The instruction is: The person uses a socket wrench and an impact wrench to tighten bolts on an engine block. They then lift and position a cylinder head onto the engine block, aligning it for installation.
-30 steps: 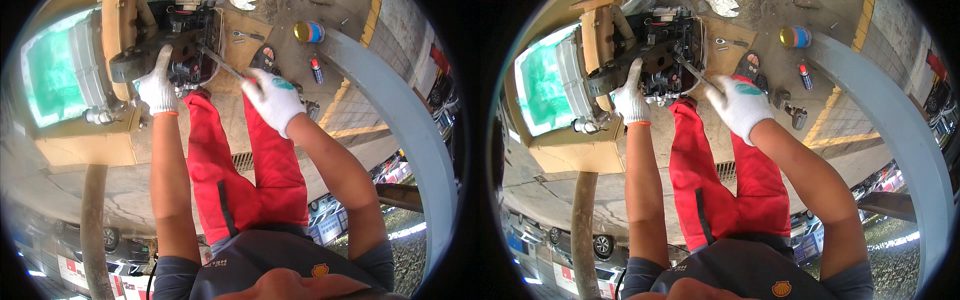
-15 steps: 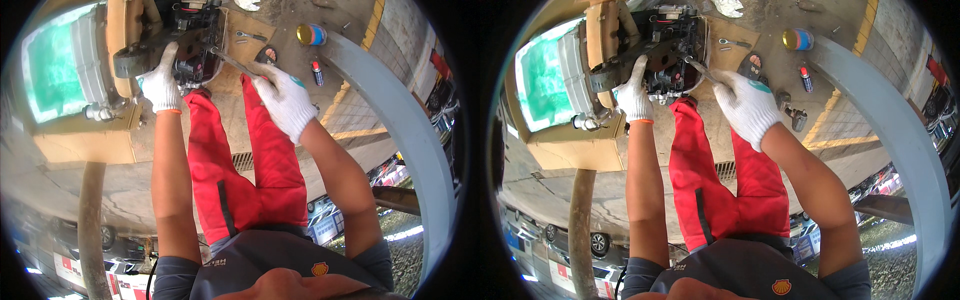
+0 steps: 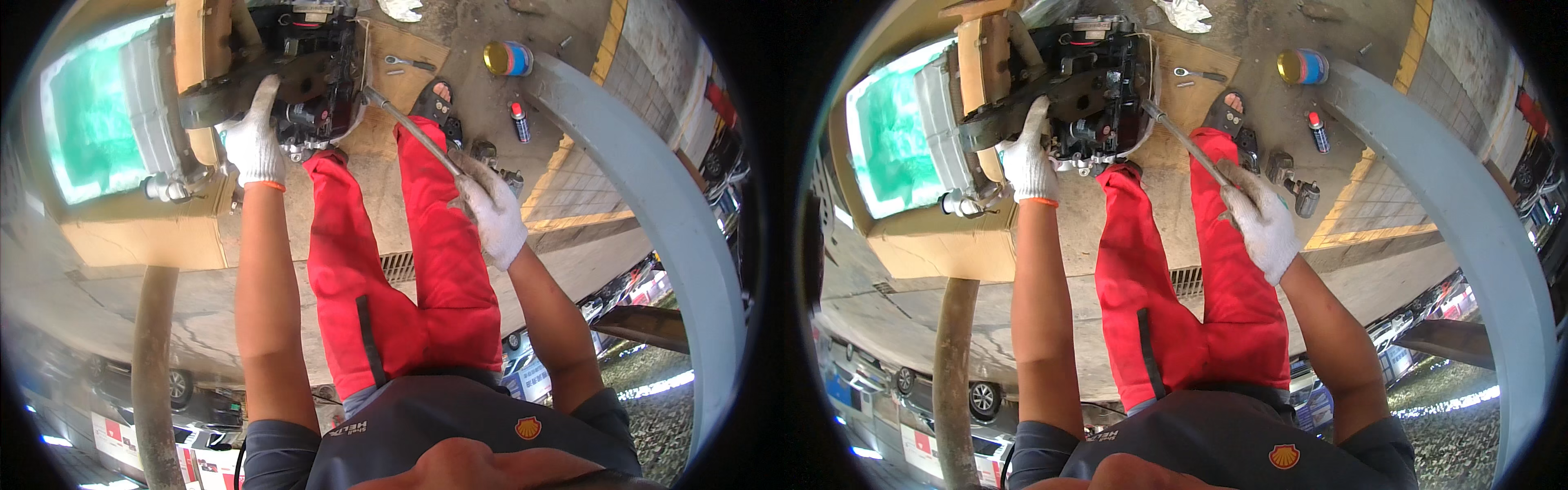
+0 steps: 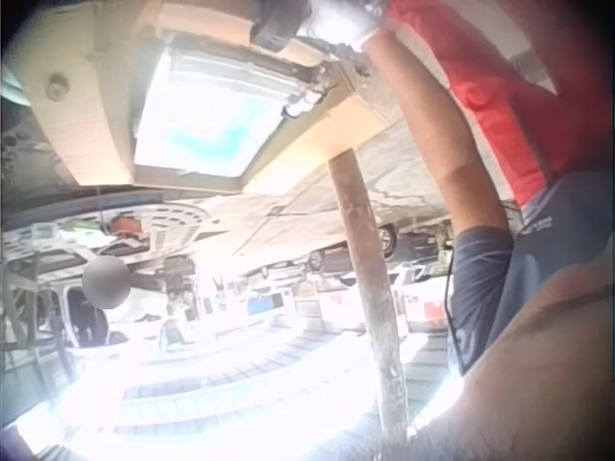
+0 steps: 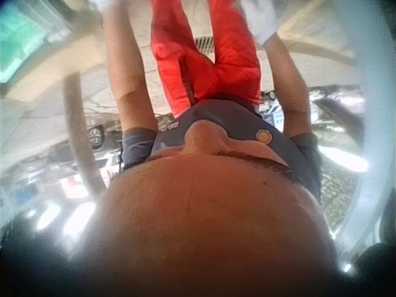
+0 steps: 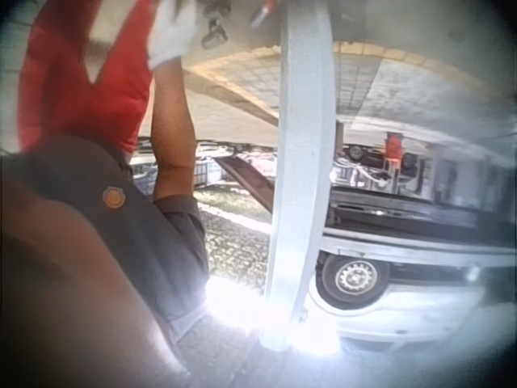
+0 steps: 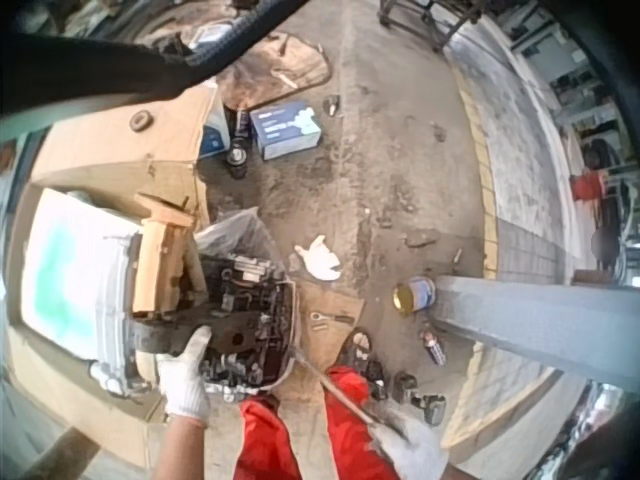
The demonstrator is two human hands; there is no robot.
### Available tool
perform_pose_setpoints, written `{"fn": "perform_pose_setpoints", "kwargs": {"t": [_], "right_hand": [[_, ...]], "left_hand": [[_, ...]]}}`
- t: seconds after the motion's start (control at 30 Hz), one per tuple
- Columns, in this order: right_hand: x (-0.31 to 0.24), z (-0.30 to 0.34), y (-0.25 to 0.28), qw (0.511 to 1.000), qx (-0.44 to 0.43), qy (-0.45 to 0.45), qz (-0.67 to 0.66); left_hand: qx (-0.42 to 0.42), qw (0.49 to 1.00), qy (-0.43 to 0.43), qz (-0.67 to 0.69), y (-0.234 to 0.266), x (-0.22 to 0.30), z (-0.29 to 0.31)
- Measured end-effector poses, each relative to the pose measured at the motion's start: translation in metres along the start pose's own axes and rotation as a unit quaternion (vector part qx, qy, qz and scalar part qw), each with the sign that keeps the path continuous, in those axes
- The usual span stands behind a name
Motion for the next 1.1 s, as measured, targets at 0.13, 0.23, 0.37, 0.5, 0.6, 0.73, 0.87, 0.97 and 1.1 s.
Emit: {"fn": "perform_pose_setpoints", "kwargs": {"t": [0.13,0.23,0.37,0.5,0.6,0.73,0.87,0.97,1.1], "right_hand": [[-0.006,0.015,-0.004,1.0,-0.003,-0.006,0.003],[-0.009,0.026,-0.001,1.0,-0.02,-0.009,0.003],[-0.014,0.039,0.007,0.999,-0.027,-0.002,0.04],[-0.015,0.053,0.018,0.998,-0.04,0.014,0.037],[-0.017,0.063,0.028,0.997,-0.05,0.01,0.051],[-0.016,0.07,0.041,0.995,-0.066,0.029,0.069],[-0.011,0.072,0.05,0.995,-0.067,0.038,0.069],[-0.01,0.073,0.056,0.996,-0.064,0.03,0.057],[-0.011,0.074,0.066,0.997,-0.07,0.006,0.031]], "left_hand": [[-0.01,0.999,-0.022,0.034,-0.002,0.0,-0.001],[-0.018,0.998,-0.018,0.054,-0.001,-0.003,0.003],[-0.024,0.991,0.048,0.125,0.002,-0.023,0.015],[-0.19,0.854,0.196,0.443,0.015,-0.081,0.009],[-0.236,0.819,0.224,0.473,-0.004,-0.089,0.017],[-0.251,0.829,0.21,0.453,-0.034,-0.091,0.022],[-0.283,0.827,0.203,0.441,-0.049,-0.097,0.015],[-0.295,0.849,0.201,0.39,-0.056,-0.097,0.014],[-0.224,0.925,0.195,0.236,-0.073,-0.083,0.018]]}}
Point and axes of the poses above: each hand's wrist, its own z-axis away from the middle knuckle, its own y-axis out of the back of the hand, x = y × z, the point moved 1 cm from there along -z, towards the middle knuckle, and after that the axes turned 8 degrees about -x, right-handed, at the moved point
